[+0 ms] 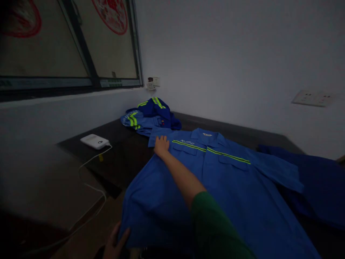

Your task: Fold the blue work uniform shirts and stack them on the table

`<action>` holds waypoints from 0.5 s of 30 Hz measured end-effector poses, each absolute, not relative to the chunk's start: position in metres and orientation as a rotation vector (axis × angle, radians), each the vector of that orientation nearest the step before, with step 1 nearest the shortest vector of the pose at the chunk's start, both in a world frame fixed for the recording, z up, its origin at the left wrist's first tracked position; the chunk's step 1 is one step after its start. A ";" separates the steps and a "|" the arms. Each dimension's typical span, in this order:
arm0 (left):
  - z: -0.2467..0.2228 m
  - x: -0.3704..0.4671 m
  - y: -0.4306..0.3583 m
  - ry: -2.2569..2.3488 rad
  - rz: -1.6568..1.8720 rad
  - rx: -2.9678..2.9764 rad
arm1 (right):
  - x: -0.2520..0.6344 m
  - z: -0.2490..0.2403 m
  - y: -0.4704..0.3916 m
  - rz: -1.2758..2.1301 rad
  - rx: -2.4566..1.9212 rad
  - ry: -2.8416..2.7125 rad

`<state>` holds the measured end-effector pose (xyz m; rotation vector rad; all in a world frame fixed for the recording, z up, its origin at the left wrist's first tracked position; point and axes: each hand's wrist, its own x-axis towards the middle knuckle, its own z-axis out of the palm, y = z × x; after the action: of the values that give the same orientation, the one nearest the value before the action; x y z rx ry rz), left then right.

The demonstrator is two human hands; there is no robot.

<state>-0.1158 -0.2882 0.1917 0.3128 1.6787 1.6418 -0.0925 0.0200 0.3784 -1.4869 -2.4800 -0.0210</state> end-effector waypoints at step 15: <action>0.223 -0.103 -0.303 1.819 1.757 0.434 | -0.101 0.367 0.070 0.104 -1.595 -2.302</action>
<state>-0.1035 -0.3026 0.2232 0.4345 1.8185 1.7568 -0.1007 0.0701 0.3670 -1.5949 -2.3024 0.1044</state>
